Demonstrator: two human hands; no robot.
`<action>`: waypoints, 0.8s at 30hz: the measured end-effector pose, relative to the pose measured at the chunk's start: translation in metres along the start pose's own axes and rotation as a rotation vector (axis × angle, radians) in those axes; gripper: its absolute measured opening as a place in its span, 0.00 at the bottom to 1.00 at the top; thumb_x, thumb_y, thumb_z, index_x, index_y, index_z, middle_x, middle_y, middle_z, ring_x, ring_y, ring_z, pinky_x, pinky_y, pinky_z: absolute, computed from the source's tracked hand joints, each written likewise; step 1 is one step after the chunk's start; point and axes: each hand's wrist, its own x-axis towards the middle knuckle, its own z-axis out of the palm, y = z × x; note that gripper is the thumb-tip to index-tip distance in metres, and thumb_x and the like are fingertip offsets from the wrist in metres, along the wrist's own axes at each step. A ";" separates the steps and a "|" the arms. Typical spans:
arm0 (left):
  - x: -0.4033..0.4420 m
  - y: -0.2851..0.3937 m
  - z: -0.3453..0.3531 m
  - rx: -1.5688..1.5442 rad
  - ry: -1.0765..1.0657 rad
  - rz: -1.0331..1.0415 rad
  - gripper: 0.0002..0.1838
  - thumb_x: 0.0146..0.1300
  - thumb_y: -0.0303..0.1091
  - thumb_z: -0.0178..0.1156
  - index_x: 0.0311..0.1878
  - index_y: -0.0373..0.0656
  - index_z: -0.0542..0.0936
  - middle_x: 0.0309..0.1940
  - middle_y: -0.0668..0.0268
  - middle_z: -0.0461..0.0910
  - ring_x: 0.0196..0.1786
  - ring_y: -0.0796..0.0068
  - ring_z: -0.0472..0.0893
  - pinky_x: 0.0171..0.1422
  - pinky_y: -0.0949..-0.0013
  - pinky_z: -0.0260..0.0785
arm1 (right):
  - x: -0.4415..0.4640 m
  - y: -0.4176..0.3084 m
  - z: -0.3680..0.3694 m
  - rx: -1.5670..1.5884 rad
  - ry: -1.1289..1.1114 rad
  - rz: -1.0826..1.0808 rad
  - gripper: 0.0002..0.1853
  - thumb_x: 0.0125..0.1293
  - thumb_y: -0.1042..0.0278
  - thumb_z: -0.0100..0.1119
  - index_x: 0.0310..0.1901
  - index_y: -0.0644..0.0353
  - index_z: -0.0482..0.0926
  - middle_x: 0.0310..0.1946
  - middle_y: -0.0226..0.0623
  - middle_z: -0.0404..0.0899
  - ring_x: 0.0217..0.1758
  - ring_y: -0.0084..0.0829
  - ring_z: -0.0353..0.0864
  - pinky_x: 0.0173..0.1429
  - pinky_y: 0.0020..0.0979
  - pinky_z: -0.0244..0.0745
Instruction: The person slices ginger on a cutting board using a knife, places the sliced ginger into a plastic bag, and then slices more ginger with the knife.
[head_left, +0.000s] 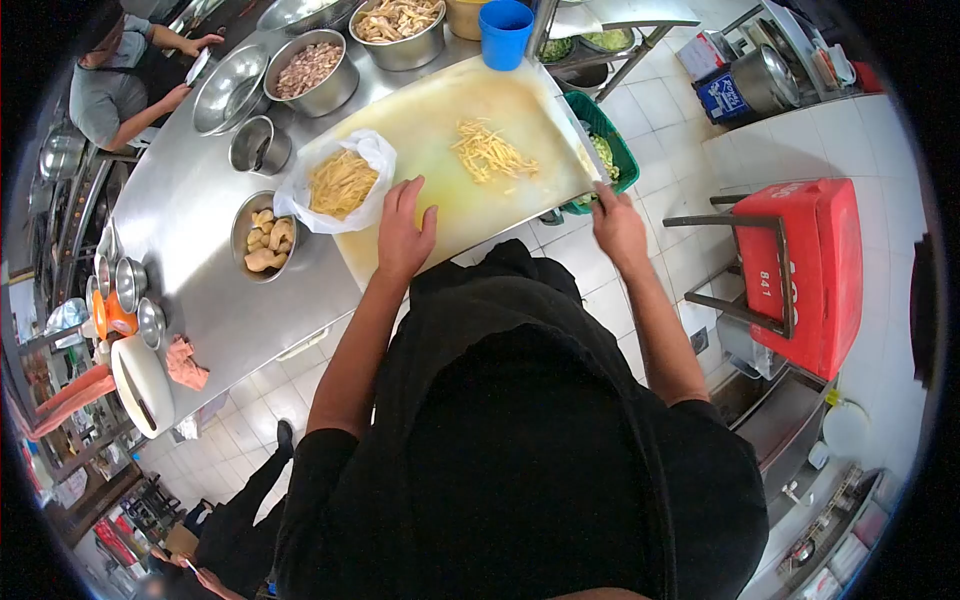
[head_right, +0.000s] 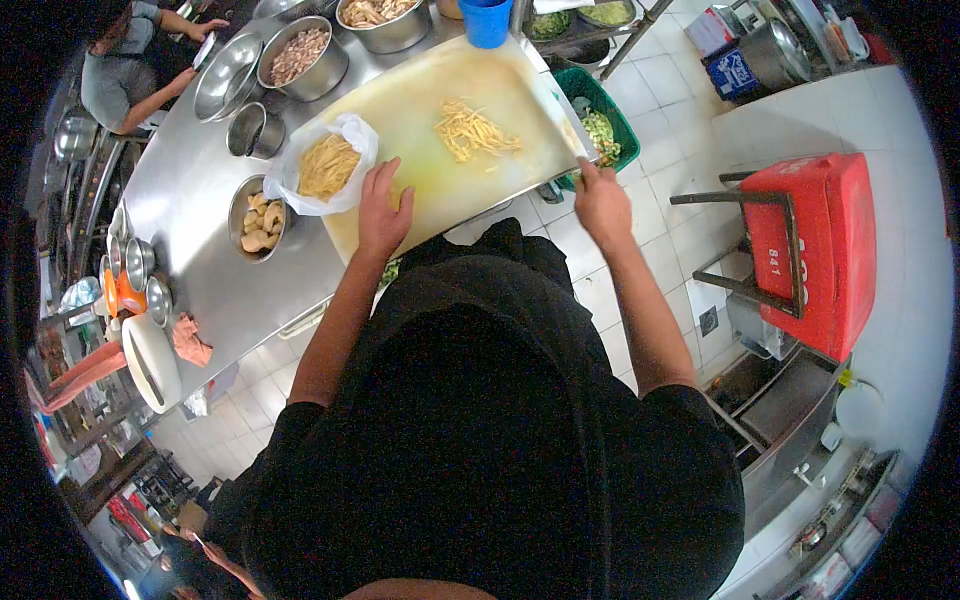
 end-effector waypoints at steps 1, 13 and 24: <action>0.004 0.001 0.005 0.007 -0.012 0.011 0.31 0.66 0.30 0.69 0.72 0.40 0.74 0.66 0.45 0.73 0.69 0.42 0.74 0.75 0.50 0.69 | -0.008 -0.009 0.003 0.001 -0.023 -0.025 0.21 0.75 0.59 0.60 0.67 0.44 0.79 0.48 0.55 0.82 0.46 0.58 0.87 0.51 0.56 0.83; 0.033 -0.006 0.034 0.004 0.041 0.067 0.33 0.66 0.34 0.70 0.72 0.38 0.72 0.67 0.43 0.72 0.71 0.40 0.72 0.77 0.48 0.66 | 0.065 -0.032 0.004 -0.048 -0.069 -0.235 0.20 0.74 0.59 0.59 0.65 0.42 0.82 0.47 0.56 0.83 0.46 0.56 0.89 0.51 0.53 0.84; 0.068 -0.021 0.044 0.020 0.022 0.050 0.35 0.69 0.42 0.69 0.74 0.37 0.70 0.72 0.43 0.69 0.75 0.40 0.69 0.80 0.48 0.64 | -0.046 0.008 -0.005 0.718 -0.273 0.035 0.32 0.75 0.70 0.64 0.78 0.43 0.72 0.30 0.36 0.79 0.29 0.33 0.83 0.34 0.38 0.80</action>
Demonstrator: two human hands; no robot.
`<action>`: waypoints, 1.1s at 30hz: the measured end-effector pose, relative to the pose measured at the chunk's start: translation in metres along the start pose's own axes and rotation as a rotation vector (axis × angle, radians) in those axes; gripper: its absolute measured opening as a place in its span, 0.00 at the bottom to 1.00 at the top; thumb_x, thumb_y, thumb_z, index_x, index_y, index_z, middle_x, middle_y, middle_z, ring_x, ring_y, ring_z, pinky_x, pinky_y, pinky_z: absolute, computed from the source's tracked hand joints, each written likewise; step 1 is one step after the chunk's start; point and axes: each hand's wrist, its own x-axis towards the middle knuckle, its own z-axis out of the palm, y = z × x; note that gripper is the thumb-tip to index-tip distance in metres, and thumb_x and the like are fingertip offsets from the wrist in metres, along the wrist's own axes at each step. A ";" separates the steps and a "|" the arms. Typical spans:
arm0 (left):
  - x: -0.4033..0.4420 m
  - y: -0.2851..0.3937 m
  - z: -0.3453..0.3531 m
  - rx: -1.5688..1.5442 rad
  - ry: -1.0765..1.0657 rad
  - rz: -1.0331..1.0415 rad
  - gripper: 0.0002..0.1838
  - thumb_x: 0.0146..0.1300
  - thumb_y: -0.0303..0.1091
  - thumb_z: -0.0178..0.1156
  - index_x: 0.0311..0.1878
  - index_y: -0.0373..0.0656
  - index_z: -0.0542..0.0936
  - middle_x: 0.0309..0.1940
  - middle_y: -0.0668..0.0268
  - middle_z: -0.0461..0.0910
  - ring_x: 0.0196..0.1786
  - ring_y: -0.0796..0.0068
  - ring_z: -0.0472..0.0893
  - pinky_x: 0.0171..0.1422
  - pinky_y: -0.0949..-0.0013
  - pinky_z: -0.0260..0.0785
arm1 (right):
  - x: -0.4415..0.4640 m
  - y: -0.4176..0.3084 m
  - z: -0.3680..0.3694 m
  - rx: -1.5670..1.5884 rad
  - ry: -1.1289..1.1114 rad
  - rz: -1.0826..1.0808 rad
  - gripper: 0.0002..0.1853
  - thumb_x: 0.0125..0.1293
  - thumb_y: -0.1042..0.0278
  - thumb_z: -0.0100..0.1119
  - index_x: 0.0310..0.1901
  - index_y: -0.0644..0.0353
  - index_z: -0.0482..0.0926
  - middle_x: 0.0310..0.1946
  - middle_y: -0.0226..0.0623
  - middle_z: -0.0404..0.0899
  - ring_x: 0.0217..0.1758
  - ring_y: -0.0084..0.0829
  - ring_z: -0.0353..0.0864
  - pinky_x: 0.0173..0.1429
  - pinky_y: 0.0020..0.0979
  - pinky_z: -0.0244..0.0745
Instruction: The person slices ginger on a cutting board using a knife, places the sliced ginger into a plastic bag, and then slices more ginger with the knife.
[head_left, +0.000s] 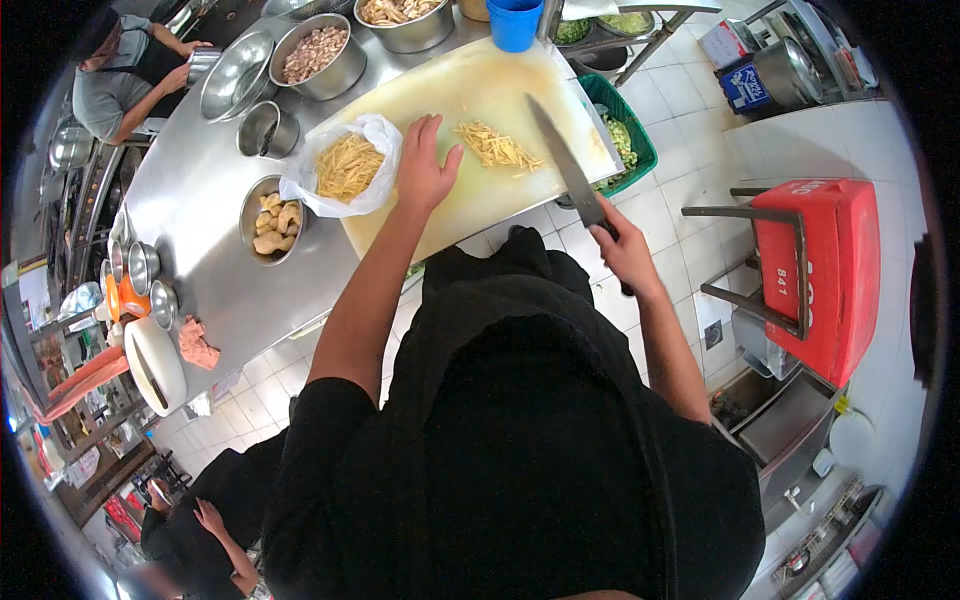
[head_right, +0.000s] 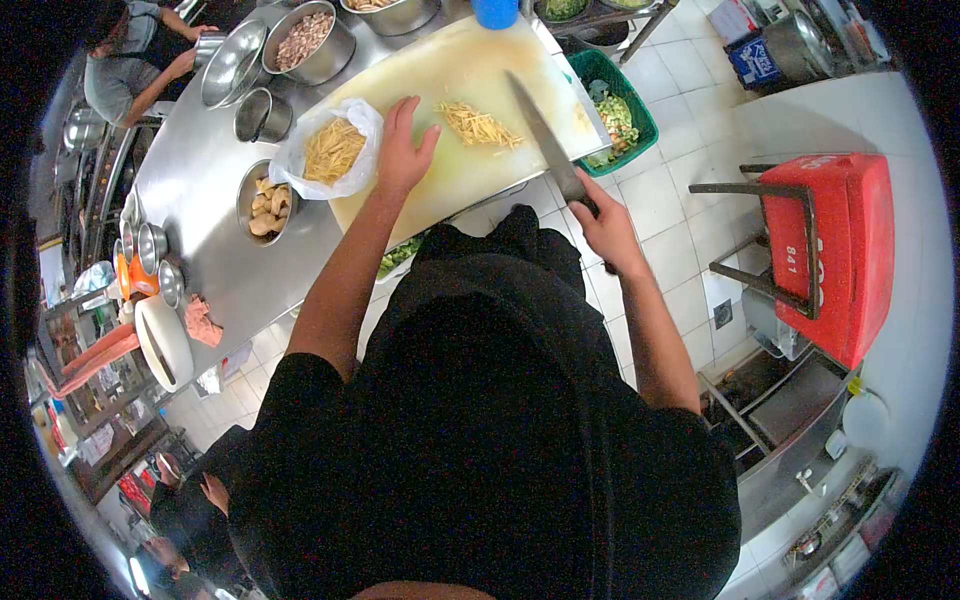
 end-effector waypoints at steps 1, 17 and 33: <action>0.005 -0.002 0.004 -0.001 -0.012 0.011 0.35 0.69 0.43 0.69 0.73 0.37 0.70 0.73 0.43 0.69 0.76 0.40 0.69 0.80 0.48 0.64 | -0.011 0.000 -0.001 0.184 -0.050 0.247 0.33 0.75 0.71 0.64 0.80 0.43 0.69 0.28 0.31 0.77 0.26 0.26 0.80 0.31 0.33 0.79; 0.015 0.035 0.079 -0.153 0.010 0.013 0.32 0.68 0.44 0.68 0.69 0.37 0.72 0.68 0.44 0.71 0.72 0.40 0.70 0.78 0.47 0.65 | 0.011 -0.029 0.127 0.389 -0.083 0.224 0.36 0.78 0.70 0.60 0.84 0.50 0.60 0.28 0.33 0.81 0.19 0.22 0.76 0.25 0.30 0.75; 0.034 0.004 0.061 -0.997 0.570 -0.675 0.15 0.79 0.32 0.57 0.63 0.36 0.77 0.51 0.59 0.81 0.52 0.66 0.82 0.60 0.62 0.77 | -0.001 -0.119 0.136 -0.199 -0.149 -0.182 0.37 0.72 0.70 0.63 0.81 0.57 0.63 0.57 0.65 0.83 0.54 0.56 0.89 0.60 0.43 0.82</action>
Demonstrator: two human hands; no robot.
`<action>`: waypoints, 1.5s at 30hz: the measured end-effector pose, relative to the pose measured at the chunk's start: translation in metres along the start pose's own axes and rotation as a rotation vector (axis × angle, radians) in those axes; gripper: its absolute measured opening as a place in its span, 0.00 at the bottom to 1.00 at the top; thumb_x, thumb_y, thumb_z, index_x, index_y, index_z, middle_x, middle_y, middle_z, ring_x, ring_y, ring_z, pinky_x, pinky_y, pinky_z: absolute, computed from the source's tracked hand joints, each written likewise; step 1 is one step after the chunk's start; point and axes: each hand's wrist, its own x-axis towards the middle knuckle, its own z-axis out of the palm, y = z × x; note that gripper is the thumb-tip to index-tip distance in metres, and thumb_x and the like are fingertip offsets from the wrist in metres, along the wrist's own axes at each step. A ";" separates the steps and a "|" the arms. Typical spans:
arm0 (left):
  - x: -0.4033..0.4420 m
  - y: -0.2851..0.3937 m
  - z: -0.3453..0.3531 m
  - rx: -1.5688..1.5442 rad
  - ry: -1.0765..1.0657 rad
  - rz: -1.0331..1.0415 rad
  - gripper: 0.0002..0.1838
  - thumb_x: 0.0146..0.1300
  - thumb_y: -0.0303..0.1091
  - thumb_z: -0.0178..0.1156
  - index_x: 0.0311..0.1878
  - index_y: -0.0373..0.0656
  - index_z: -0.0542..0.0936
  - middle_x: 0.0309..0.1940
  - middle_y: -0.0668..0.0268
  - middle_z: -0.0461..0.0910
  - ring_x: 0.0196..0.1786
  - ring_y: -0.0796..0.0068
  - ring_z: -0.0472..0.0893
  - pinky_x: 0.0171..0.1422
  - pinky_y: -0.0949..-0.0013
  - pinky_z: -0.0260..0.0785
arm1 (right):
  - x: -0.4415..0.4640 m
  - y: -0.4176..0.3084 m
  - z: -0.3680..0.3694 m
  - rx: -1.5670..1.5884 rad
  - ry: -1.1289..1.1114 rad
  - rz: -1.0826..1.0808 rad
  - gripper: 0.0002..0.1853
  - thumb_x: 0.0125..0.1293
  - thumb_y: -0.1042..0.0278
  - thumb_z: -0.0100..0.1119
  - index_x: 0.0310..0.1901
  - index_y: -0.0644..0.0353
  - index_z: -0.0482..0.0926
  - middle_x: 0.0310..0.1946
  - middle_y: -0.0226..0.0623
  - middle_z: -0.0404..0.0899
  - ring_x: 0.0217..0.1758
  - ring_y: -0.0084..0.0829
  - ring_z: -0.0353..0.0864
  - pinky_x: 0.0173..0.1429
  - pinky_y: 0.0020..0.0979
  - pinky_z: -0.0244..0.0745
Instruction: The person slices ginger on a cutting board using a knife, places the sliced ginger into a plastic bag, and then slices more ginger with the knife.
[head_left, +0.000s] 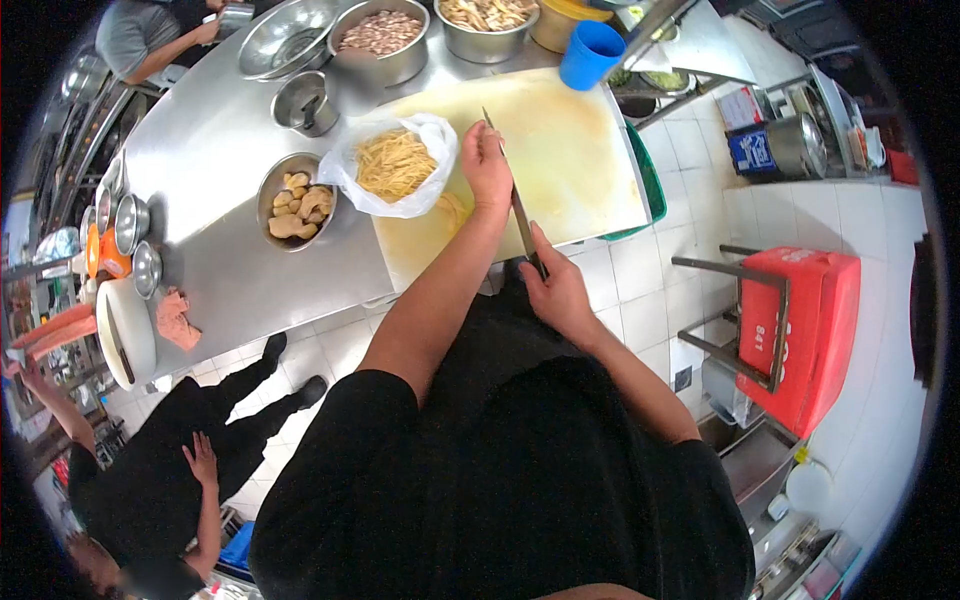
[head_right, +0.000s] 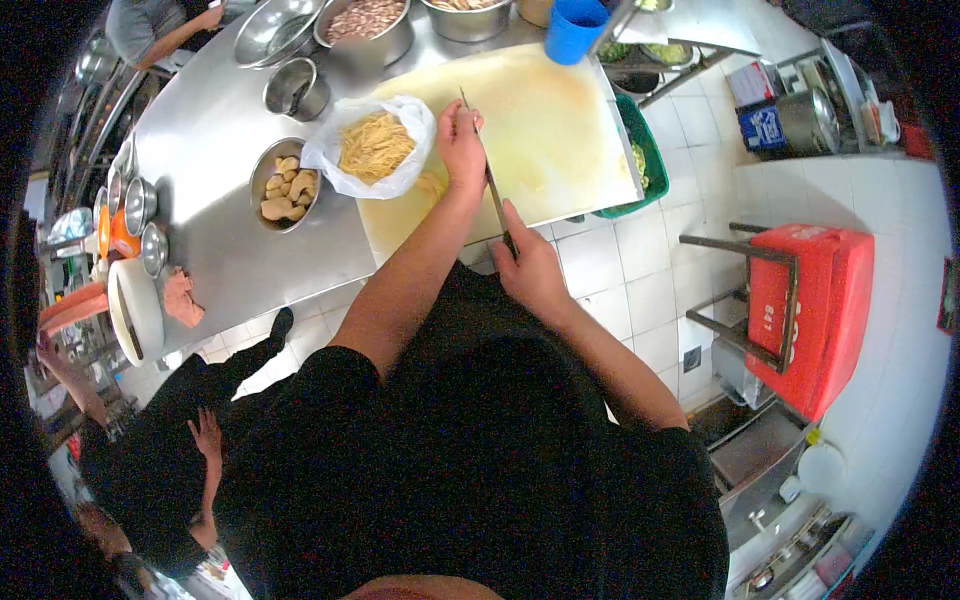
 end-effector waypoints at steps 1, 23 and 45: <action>0.006 0.011 0.002 -0.227 0.033 -0.067 0.15 0.80 0.33 0.55 0.63 0.36 0.77 0.50 0.59 0.81 0.51 0.66 0.82 0.58 0.62 0.77 | -0.001 -0.005 -0.006 -0.041 -0.008 -0.002 0.37 0.71 0.72 0.66 0.80 0.55 0.66 0.56 0.65 0.84 0.56 0.53 0.89 0.60 0.42 0.82; 0.052 0.133 -0.160 0.947 -0.219 0.605 0.20 0.75 0.41 0.63 0.63 0.40 0.82 0.61 0.47 0.82 0.64 0.46 0.81 0.69 0.53 0.74 | 0.078 0.107 -0.095 -0.459 0.215 -0.141 0.31 0.67 0.69 0.66 0.72 0.42 0.79 0.41 0.54 0.84 0.45 0.58 0.86 0.51 0.51 0.82; 0.036 0.141 -0.161 1.005 -0.175 0.687 0.17 0.74 0.40 0.64 0.57 0.39 0.86 0.55 0.50 0.85 0.57 0.47 0.84 0.63 0.54 0.77 | -0.070 0.151 -0.082 0.451 0.161 0.392 0.39 0.78 0.76 0.58 0.86 0.45 0.57 0.30 0.26 0.77 0.27 0.17 0.73 0.30 0.25 0.75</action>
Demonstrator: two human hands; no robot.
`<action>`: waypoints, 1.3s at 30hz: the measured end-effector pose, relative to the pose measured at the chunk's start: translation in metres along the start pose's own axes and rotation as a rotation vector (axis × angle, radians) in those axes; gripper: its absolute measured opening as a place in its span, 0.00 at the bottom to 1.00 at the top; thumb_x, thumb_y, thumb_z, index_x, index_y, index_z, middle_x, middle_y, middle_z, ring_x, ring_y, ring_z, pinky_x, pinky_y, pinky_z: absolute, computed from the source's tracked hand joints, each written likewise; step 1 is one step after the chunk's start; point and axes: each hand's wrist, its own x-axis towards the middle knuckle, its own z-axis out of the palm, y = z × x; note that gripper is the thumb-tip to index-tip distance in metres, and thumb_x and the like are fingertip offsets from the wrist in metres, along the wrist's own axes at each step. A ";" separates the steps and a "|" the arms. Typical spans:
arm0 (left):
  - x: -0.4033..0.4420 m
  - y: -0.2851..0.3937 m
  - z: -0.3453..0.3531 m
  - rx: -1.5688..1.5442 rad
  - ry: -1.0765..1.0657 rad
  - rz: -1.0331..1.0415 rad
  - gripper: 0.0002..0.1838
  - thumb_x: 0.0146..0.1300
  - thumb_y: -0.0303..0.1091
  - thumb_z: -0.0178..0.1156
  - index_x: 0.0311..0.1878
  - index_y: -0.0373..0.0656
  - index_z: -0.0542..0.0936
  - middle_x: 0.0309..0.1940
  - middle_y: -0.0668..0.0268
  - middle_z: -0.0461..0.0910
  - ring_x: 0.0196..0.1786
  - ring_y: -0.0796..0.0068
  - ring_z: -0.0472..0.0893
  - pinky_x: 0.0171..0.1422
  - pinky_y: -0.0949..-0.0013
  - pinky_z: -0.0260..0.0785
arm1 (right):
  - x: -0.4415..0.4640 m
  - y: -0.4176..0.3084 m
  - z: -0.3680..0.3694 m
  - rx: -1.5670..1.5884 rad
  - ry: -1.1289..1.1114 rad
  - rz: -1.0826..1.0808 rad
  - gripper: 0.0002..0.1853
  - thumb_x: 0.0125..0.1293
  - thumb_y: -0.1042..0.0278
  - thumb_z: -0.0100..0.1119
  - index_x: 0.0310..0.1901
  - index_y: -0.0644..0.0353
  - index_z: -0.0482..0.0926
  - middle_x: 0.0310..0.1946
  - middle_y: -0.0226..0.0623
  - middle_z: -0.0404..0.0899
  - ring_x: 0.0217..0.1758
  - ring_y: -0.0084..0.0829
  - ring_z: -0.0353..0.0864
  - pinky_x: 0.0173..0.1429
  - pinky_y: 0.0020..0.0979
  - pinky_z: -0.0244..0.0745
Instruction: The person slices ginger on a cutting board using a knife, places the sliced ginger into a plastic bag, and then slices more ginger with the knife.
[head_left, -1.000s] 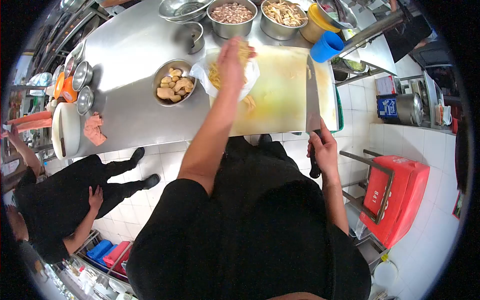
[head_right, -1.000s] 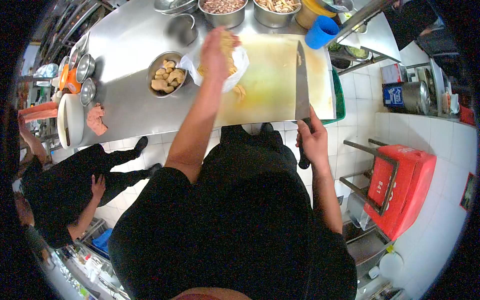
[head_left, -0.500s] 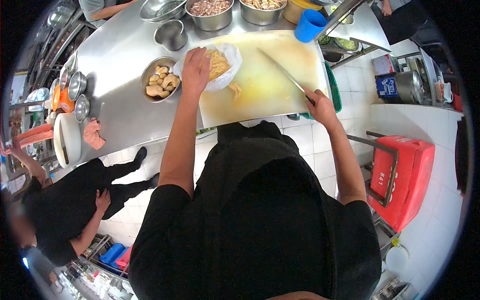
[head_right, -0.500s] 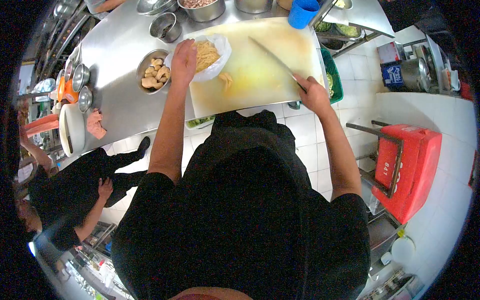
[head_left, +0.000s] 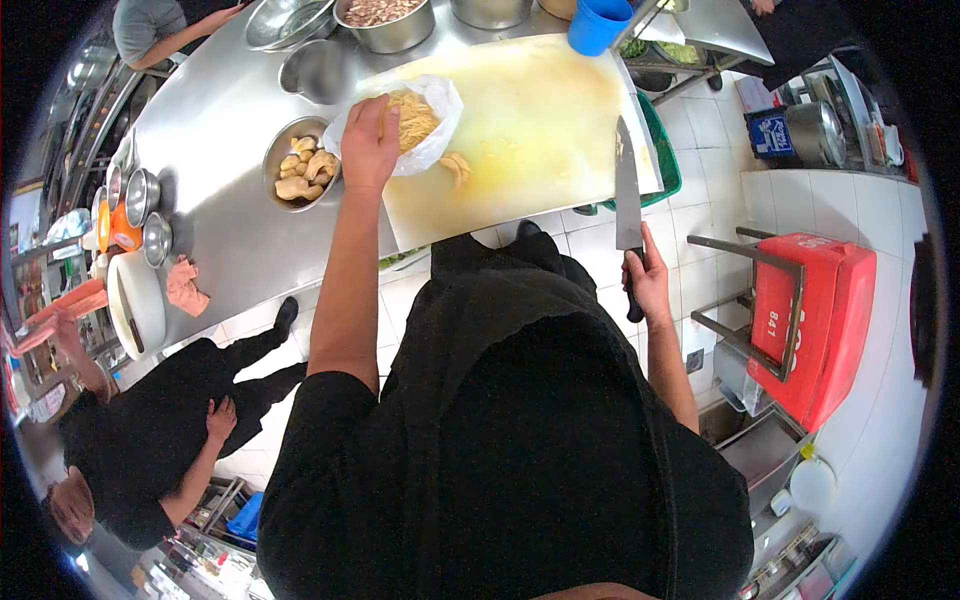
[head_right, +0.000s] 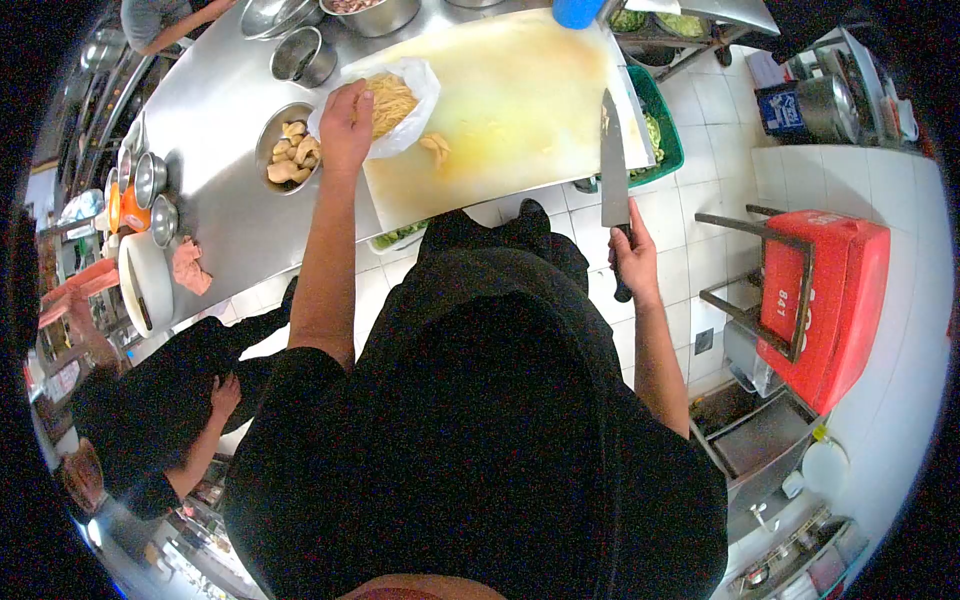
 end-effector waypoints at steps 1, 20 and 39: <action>0.000 0.000 0.000 0.003 -0.012 0.003 0.16 0.74 0.40 0.64 0.57 0.39 0.86 0.55 0.50 0.85 0.57 0.47 0.84 0.63 0.54 0.78 | -0.004 0.006 0.007 0.032 -0.007 -0.018 0.39 0.77 0.77 0.58 0.86 0.45 0.57 0.30 0.26 0.77 0.27 0.18 0.74 0.31 0.26 0.76; -0.054 0.047 0.015 -0.104 -0.307 0.384 0.18 0.67 0.37 0.69 0.58 0.42 0.86 0.60 0.52 0.82 0.66 0.47 0.79 0.72 0.49 0.71 | 0.019 -0.005 0.135 0.022 -0.262 -0.102 0.38 0.78 0.75 0.60 0.85 0.40 0.59 0.29 0.27 0.77 0.25 0.18 0.74 0.28 0.26 0.75; -0.108 0.044 0.058 0.184 -0.441 0.447 0.32 0.74 0.52 0.61 0.72 0.39 0.77 0.76 0.55 0.72 0.80 0.48 0.66 0.85 0.38 0.50 | 0.001 -0.022 0.165 0.253 -0.335 0.034 0.36 0.78 0.75 0.61 0.84 0.46 0.61 0.30 0.29 0.80 0.26 0.20 0.76 0.31 0.26 0.76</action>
